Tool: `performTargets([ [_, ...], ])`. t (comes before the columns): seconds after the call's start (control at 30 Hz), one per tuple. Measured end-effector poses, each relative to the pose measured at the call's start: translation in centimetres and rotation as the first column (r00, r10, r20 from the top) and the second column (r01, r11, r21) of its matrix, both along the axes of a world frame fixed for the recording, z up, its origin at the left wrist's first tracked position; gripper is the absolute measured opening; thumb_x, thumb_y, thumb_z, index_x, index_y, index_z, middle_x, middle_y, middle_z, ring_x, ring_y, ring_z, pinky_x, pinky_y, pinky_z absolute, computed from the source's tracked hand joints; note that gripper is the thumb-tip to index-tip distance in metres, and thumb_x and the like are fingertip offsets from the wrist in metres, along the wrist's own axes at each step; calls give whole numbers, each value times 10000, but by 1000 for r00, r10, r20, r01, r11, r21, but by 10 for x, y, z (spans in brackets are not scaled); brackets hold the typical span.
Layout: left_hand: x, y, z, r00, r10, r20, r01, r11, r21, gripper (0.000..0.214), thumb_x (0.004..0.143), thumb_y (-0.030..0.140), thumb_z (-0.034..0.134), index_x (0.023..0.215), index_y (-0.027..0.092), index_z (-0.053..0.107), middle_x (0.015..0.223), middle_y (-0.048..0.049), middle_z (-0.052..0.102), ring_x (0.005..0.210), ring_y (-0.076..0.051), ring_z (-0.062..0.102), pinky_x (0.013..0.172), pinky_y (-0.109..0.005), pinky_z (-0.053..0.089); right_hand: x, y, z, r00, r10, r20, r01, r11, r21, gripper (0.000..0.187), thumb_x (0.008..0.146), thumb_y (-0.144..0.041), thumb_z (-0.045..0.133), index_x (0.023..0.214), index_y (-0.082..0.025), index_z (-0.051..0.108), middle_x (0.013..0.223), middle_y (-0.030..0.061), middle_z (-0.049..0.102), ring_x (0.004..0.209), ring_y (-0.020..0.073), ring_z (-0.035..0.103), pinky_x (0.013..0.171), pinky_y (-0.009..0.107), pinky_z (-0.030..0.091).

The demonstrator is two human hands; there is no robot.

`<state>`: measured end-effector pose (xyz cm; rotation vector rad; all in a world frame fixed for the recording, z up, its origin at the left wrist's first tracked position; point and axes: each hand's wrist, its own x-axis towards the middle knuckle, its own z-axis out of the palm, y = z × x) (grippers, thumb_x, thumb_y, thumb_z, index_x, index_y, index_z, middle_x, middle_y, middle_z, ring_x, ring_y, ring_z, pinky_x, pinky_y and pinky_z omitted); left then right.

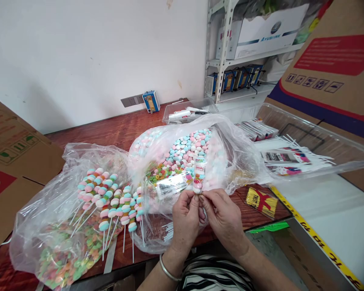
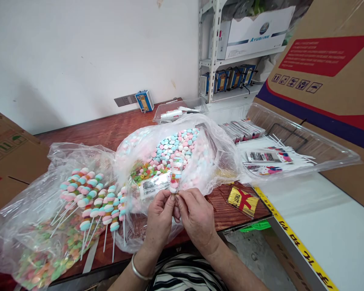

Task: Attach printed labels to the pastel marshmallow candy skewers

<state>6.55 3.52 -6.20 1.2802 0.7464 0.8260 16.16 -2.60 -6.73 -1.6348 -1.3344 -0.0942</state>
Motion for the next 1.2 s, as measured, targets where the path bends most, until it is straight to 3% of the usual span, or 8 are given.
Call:
performTargets([
  [0.23,-2,5,-7,990,-38,138,26,996,91,82,889,270,606,894,205,655,899,-10,648,886,-156,595,842,-285,456,3,-1,21,966,93,-241,-103,994,-28,146,882,-146,540,748,-202,551,725,-6,527,671,143,506,614,255,401],
  [0.43,-24,25,10,974,-211,81,163,905,392,150,881,181,605,870,250,738,1333,-44,566,1284,-245,467,1104,-423,301,11,-12,43,740,286,-609,-419,904,-85,127,873,-196,548,746,-203,545,668,-43,484,593,115,443,536,222,382],
  [0.53,-40,27,28,995,-95,39,58,829,556,233,902,157,561,991,280,738,1327,-54,563,1280,-234,461,1089,-415,314,16,-11,46,887,201,-417,-251,966,-67,110,853,-150,558,756,-203,555,695,-32,517,620,122,482,562,230,393],
  [0.63,-57,16,49,997,-61,53,20,825,564,191,882,192,606,1009,272,724,973,-39,663,933,-174,596,850,-305,449,23,-8,47,998,56,-31,-55,998,36,118,834,-87,573,794,-198,574,743,-6,569,686,137,540,622,247,418],
  [0.77,-65,-1,63,846,-490,-211,532,808,253,344,952,413,477,990,217,758,611,-12,629,524,-109,505,579,-251,415,26,-10,53,919,-71,388,-2,983,184,170,826,-53,619,945,-175,609,851,56,654,784,176,588,720,291,460],
  [0.87,-55,-1,55,873,-479,-92,478,878,-29,705,959,605,193,1168,151,691,809,-86,720,590,-145,579,578,-276,451,16,-16,59,888,40,457,-138,973,182,194,827,-59,634,991,-162,616,875,77,673,770,180,590,705,301,469],
  [1.03,-47,12,55,939,-293,180,304,952,-40,951,883,686,-22,1114,160,735,1383,-114,568,1295,-331,473,1110,-510,314,-3,-18,54,903,415,114,-419,908,17,110,876,-111,562,882,-206,617,765,29,634,685,153,583,608,260,462],
  [1.2,-57,10,68,920,-392,-20,367,842,396,887,838,730,23,992,298,783,1574,67,284,1491,-311,61,1194,-509,-54,15,-2,50,916,326,-234,-352,933,-78,153,907,-219,534,758,-224,573,688,0,571,620,151,539,568,261,436],
])
